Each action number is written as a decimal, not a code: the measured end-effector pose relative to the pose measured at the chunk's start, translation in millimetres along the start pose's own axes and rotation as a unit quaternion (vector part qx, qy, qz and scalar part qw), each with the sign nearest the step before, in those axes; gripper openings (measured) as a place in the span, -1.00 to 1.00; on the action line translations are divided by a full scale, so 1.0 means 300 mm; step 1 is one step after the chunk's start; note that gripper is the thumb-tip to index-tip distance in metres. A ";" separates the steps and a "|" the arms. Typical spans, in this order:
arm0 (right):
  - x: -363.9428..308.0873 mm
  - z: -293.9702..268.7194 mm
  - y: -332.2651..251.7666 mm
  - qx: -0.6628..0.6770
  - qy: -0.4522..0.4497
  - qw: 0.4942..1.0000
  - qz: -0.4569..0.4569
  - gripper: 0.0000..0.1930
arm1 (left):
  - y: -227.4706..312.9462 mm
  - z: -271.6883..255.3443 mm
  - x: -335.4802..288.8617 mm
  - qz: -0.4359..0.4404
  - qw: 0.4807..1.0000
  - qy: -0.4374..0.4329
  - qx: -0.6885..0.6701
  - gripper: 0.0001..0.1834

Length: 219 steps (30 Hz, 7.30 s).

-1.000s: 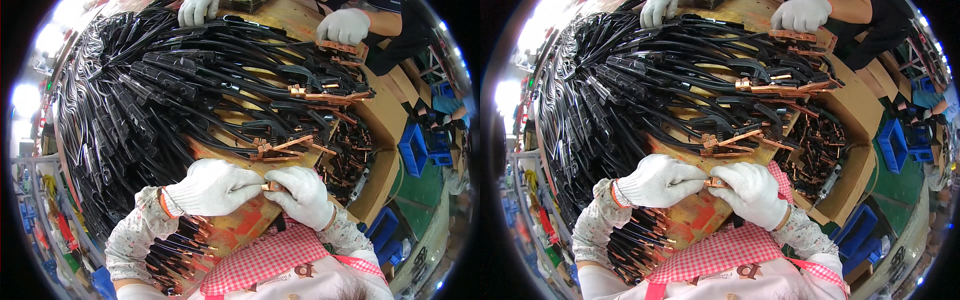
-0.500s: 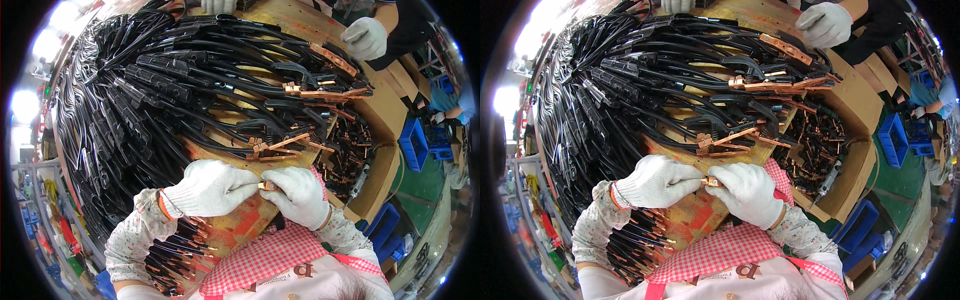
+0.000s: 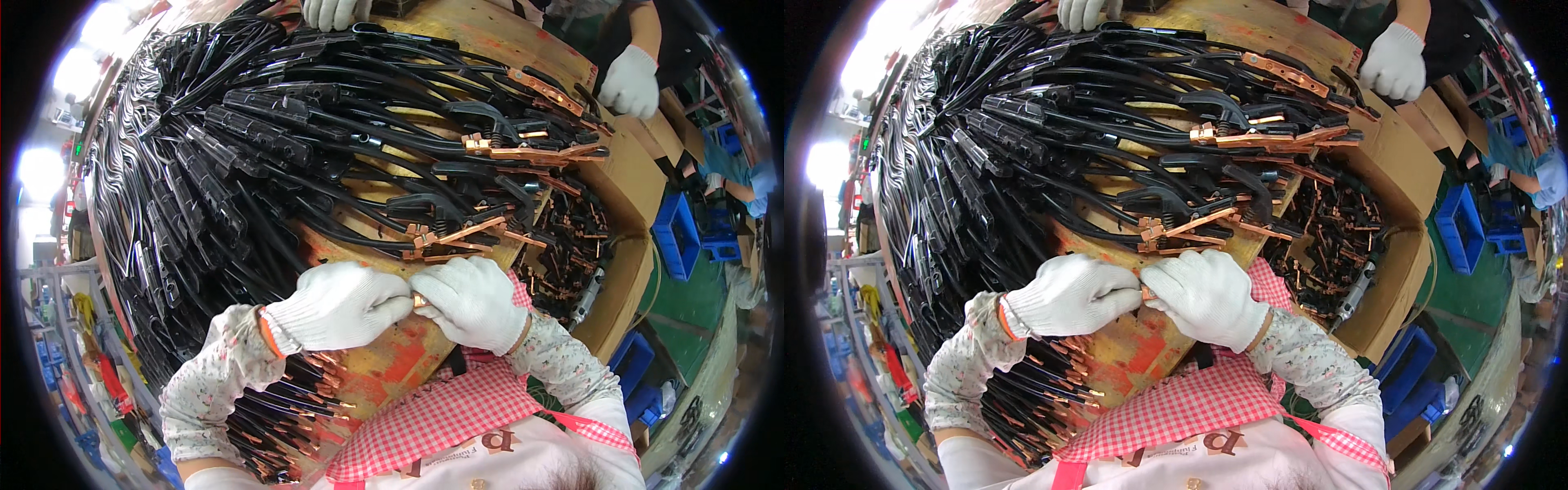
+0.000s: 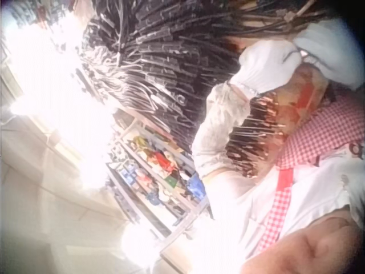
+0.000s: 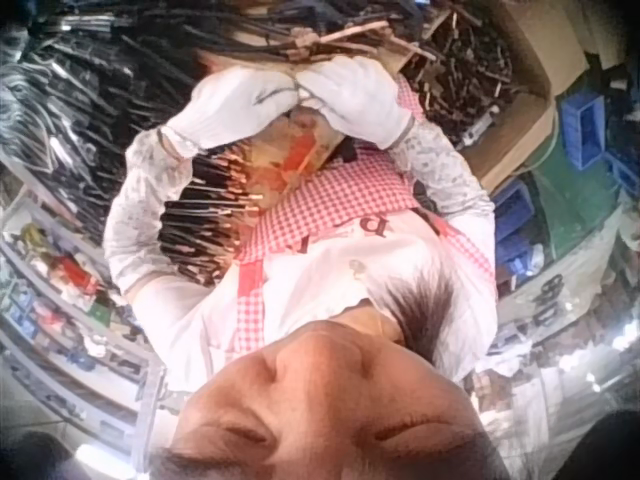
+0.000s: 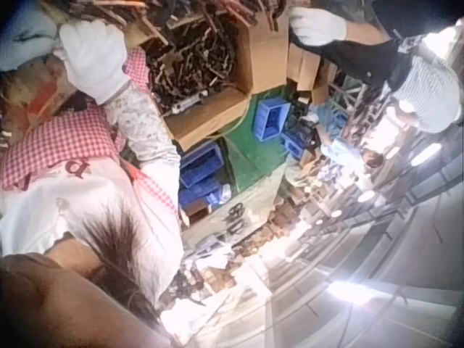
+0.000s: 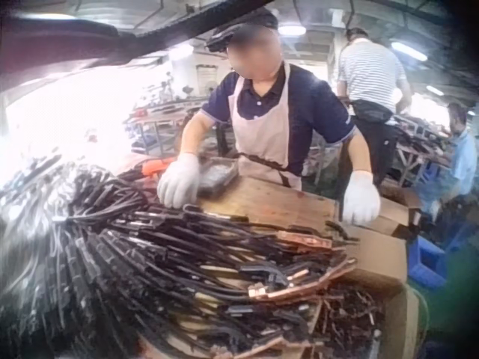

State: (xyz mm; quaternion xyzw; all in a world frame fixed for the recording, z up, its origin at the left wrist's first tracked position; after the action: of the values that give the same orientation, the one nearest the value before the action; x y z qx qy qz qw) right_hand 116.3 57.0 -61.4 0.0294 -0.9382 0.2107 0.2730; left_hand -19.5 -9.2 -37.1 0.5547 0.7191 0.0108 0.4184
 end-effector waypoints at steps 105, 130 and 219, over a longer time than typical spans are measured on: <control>-0.549 -0.308 0.262 0.305 0.519 0.566 0.564 -0.79 | 0.236 -0.152 -0.011 0.268 0.832 0.485 -0.024 -0.65; 0.169 0.033 -0.142 0.042 -0.006 0.997 0.061 -0.64 | -0.120 -0.057 -0.314 0.138 0.861 0.371 0.319 -0.69; 0.025 0.018 -0.050 0.035 0.039 0.989 0.141 -0.56 | -0.041 -0.059 -0.048 0.068 0.990 0.101 -0.070 -0.74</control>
State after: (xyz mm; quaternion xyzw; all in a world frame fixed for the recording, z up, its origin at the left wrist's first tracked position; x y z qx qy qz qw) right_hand 109.9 41.7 -55.9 -0.1018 -0.9135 0.2810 0.2760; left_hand -39.6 -17.6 -22.9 0.5678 0.7155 0.1458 0.3800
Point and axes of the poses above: each hand's wrist, its own x-axis towards the middle knuckle, its own z-axis out of the palm, y = z × x, the point moved 6 cm from there along x, towards the middle knuckle, and after that the axes turned 11 degrees about -z, right-handed, at the moved point
